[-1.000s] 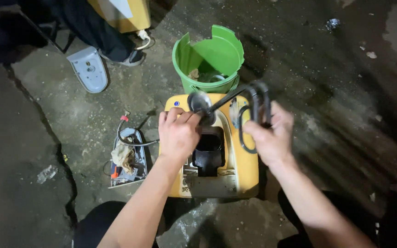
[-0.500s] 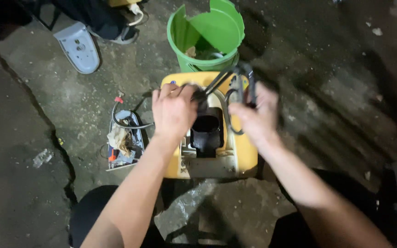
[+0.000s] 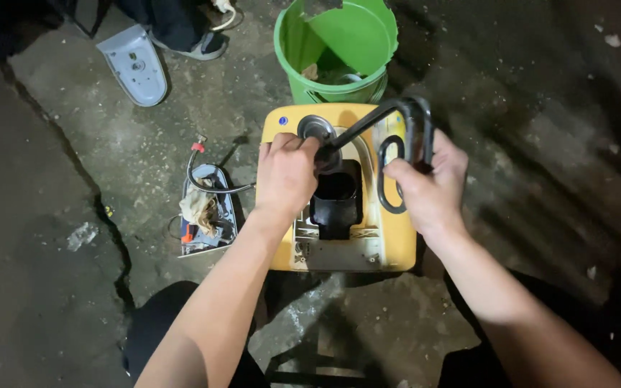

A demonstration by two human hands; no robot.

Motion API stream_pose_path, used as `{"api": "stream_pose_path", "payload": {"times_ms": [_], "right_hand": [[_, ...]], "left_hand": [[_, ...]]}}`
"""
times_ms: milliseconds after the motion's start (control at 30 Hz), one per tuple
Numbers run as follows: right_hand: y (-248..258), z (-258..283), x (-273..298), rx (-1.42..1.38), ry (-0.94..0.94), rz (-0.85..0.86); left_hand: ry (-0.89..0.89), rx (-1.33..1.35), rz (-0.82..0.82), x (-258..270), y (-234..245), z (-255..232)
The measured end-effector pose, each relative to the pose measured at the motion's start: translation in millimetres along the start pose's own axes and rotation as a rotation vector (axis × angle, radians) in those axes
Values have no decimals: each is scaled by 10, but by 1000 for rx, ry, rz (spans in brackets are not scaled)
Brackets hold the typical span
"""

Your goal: The person disassembles a yellow and white appliance, removing the top cover and a metal heating element. They then use a tool to clean the heating element and reassemble the appliance.

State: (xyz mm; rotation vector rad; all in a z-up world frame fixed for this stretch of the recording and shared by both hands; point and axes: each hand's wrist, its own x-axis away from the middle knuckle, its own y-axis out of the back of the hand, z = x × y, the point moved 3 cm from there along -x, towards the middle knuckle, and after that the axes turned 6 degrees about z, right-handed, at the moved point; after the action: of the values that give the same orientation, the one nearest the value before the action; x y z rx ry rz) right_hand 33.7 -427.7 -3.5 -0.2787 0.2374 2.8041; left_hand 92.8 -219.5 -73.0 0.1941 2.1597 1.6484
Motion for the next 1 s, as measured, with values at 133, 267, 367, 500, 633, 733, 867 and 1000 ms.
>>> {"api": "stream_pose_path", "payload": {"times_ms": [133, 267, 367, 500, 633, 733, 867, 1000], "right_hand": [[123, -217, 64, -76, -60, -110], [182, -247, 162, -111, -65, -151], [237, -235, 181, -102, -67, -135], [198, -157, 135, -123, -52, -117], [94, 48, 134, -200, -36, -152], [79, 83, 178, -196, -61, -147], [33, 86, 236, -221, -98, -129], [-8, 161, 236, -310, -162, -124]], "left_hand": [[-38, 22, 72, -7, -11, -65], [-82, 140, 43, -12, -100, -140], [-101, 168, 22, -31, 33, -220], [-51, 209, 70, -31, 216, -245], [48, 222, 166, -111, 240, -203], [47, 191, 210, -112, 204, -187], [-49, -18, 237, -93, -87, -112], [-58, -45, 209, -56, 54, -87]]}}
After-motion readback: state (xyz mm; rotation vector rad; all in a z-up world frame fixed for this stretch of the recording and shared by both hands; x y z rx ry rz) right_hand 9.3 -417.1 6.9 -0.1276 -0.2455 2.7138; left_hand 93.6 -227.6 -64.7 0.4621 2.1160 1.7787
